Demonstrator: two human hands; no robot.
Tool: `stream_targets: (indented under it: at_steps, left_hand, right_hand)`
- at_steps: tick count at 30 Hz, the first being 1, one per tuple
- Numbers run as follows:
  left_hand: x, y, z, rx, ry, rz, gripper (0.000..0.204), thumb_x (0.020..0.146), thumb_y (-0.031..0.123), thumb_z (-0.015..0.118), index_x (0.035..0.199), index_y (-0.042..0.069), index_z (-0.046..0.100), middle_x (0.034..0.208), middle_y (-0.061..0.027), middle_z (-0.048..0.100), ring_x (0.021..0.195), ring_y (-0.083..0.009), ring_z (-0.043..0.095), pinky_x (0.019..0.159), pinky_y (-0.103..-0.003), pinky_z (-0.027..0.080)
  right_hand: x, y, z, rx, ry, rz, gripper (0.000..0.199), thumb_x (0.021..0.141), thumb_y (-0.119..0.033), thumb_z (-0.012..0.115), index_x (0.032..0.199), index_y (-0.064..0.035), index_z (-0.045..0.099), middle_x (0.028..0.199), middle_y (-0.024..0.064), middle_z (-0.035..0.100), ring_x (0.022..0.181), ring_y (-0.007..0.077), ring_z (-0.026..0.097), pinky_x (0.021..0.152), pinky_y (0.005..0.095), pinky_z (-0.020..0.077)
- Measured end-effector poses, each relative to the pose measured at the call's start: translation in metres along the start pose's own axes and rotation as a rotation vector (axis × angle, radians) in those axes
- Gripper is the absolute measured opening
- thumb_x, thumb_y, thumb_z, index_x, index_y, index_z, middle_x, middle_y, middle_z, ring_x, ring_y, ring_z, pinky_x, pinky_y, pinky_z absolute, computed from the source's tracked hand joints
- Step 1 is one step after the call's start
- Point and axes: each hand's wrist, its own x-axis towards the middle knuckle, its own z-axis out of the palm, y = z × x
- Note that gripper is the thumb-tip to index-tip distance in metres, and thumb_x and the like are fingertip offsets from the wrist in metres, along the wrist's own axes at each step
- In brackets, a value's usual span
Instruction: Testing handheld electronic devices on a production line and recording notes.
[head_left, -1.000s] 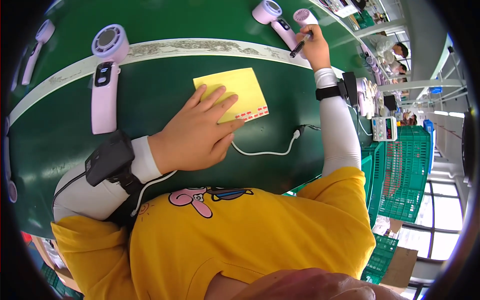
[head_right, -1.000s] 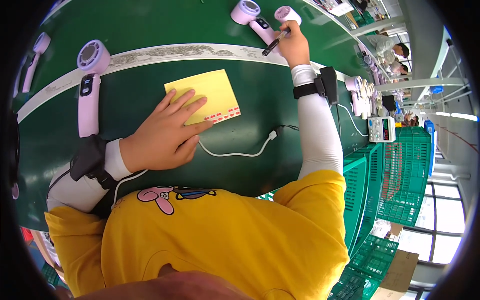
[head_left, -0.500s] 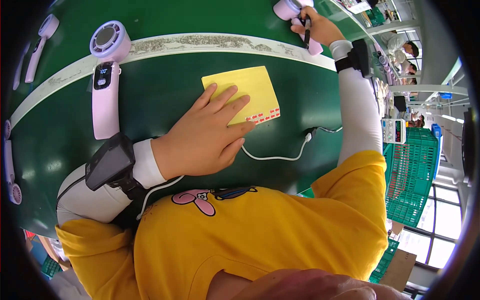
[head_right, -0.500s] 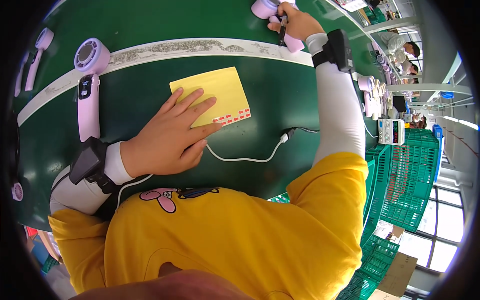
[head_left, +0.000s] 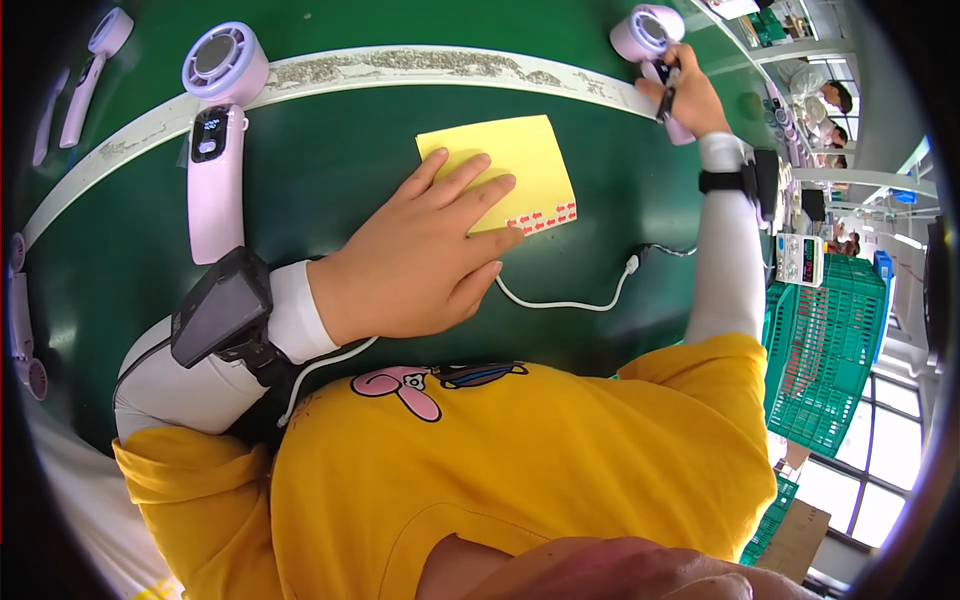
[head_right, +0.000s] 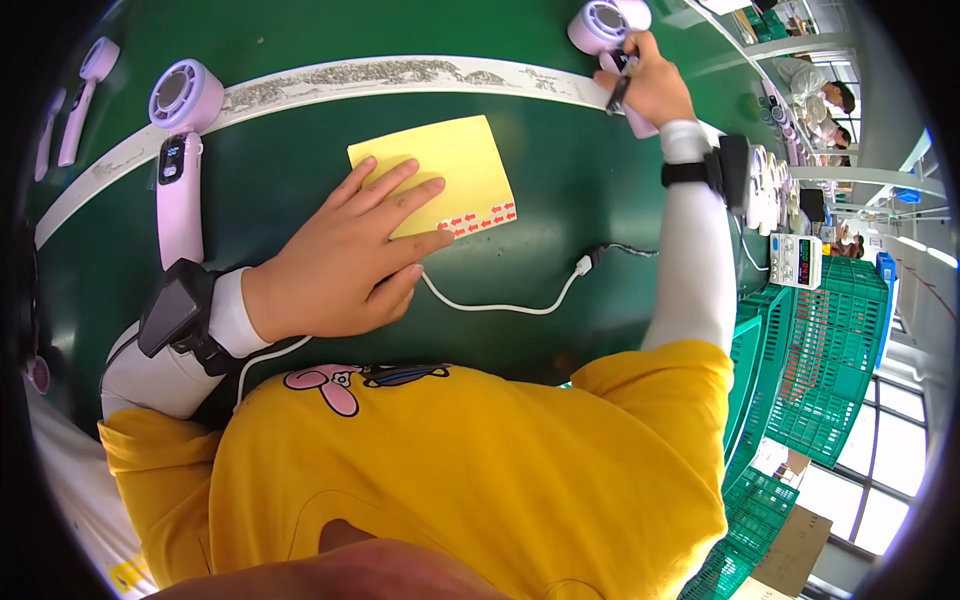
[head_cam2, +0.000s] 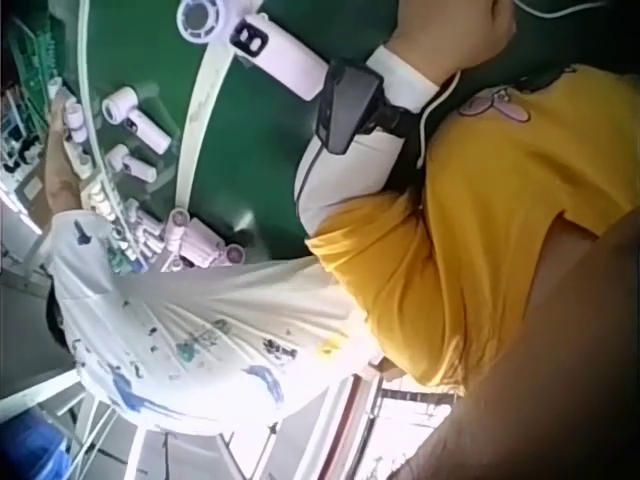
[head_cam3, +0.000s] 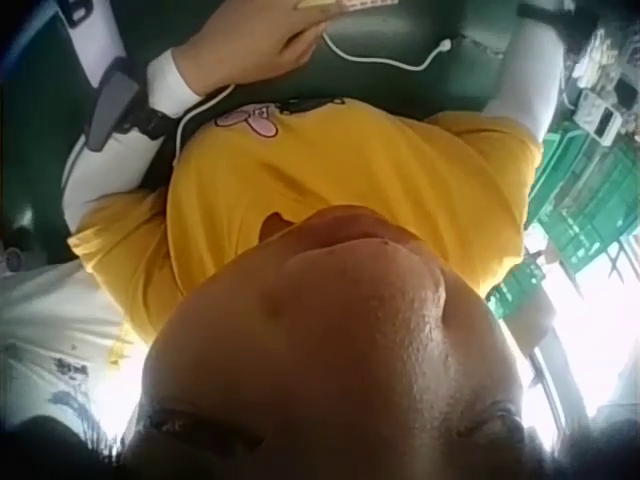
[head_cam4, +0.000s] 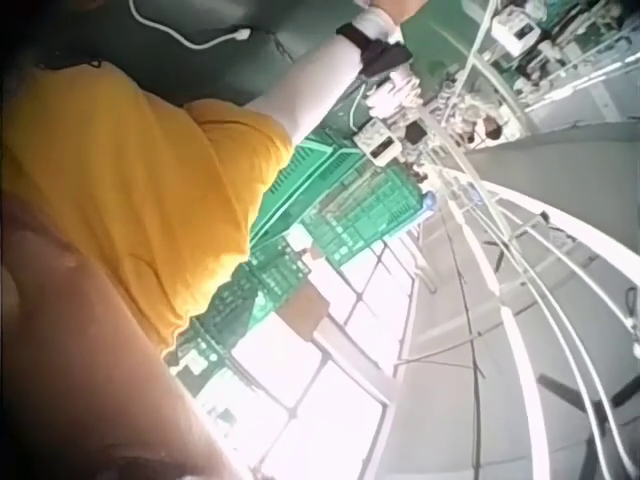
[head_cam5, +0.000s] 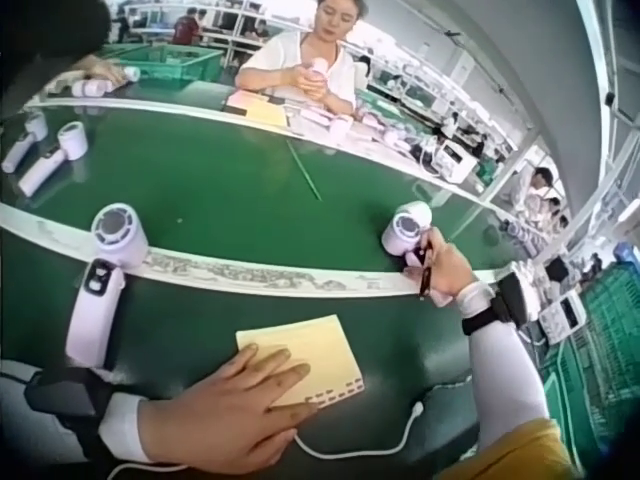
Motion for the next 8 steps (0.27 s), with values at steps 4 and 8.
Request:
stream_targets:
  at_steps: [4, 8]
  left_hand:
    - [0.002, 0.001, -0.001, 0.022, -0.028, 0.006, 0.034, 0.074, 0.013, 0.049, 0.107, 0.009, 0.056, 0.124, -0.0205, 0.040, 0.121, -0.0396, 0.031, 0.100, -0.051, 0.019]
    - [0.000, 0.000, -0.005, 0.066, -0.102, 0.011, 0.036, 0.074, 0.013, 0.049, 0.110, 0.010, 0.056, 0.128, -0.0206, 0.037, 0.123, -0.0409, 0.027, 0.100, -0.051, 0.018]
  right_hand:
    - [-0.057, 0.001, -0.015, 0.019, 0.004, -0.129, 0.049, 0.065, -0.024, 0.074, 0.092, -0.0074, 0.038, 0.076, 0.0104, 0.052, 0.065, 0.0211, 0.049, 0.065, 0.0294, 0.0426]
    - [-0.095, -0.006, -0.013, 0.050, -0.031, -0.022, 0.049, 0.065, -0.020, 0.075, 0.093, -0.0067, 0.037, 0.082, 0.0103, 0.053, 0.067, 0.0208, 0.050, 0.067, 0.0291, 0.0428]
